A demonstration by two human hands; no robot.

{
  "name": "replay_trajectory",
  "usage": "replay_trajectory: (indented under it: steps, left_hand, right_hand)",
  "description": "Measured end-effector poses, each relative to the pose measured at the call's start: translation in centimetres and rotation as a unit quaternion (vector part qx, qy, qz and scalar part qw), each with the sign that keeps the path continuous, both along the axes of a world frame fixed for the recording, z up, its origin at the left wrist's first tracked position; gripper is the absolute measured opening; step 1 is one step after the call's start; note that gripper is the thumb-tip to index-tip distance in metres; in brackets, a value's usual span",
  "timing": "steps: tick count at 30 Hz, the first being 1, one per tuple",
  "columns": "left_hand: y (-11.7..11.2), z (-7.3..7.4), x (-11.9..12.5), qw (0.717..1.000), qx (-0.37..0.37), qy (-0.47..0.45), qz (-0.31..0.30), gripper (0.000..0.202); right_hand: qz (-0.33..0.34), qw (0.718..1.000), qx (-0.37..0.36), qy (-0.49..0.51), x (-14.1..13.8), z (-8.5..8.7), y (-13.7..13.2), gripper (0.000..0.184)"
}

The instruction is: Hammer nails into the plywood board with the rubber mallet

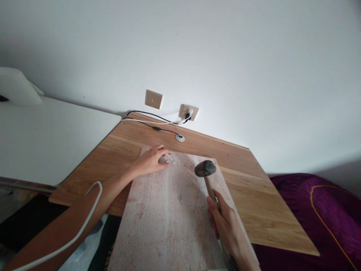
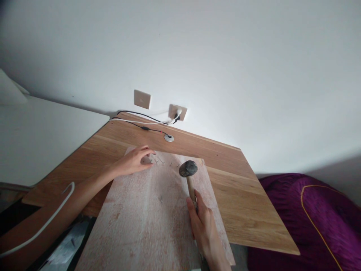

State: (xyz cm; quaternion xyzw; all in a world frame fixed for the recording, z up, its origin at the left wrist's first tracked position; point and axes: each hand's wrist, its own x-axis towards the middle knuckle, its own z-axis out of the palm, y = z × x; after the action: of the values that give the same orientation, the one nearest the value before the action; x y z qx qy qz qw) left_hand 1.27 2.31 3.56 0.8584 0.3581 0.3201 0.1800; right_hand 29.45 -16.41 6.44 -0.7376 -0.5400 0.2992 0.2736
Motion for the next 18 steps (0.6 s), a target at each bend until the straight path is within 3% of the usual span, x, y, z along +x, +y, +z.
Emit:
replay_trajectory:
  steps: [6, 13, 15, 18]
  left_hand:
    - [0.1, -0.1, -0.1, 1.000, -0.011, 0.008, 0.011, 0.042]
    - [0.2, -0.2, 0.0, 1.000, -0.013, -0.006, 0.002, 0.055]
    - [0.3, -0.4, 0.0, 1.000, -0.013, -0.003, 0.006, 0.052]
    - [0.3, -0.7, 0.1, 1.000, -0.013, 0.004, 0.011, 0.026]
  right_hand:
    - [0.068, 0.993, -0.005, 0.097, -3.3, 1.9, 1.9, 0.065]
    - [0.201, 0.978, 0.009, 0.055, -6.2, 2.3, 5.1, 0.053]
    - [0.199, 0.979, 0.019, 0.041, -6.1, 1.9, 5.0, 0.053]
    - [0.166, 0.985, 0.012, 0.040, -5.2, 1.1, 3.7, 0.057]
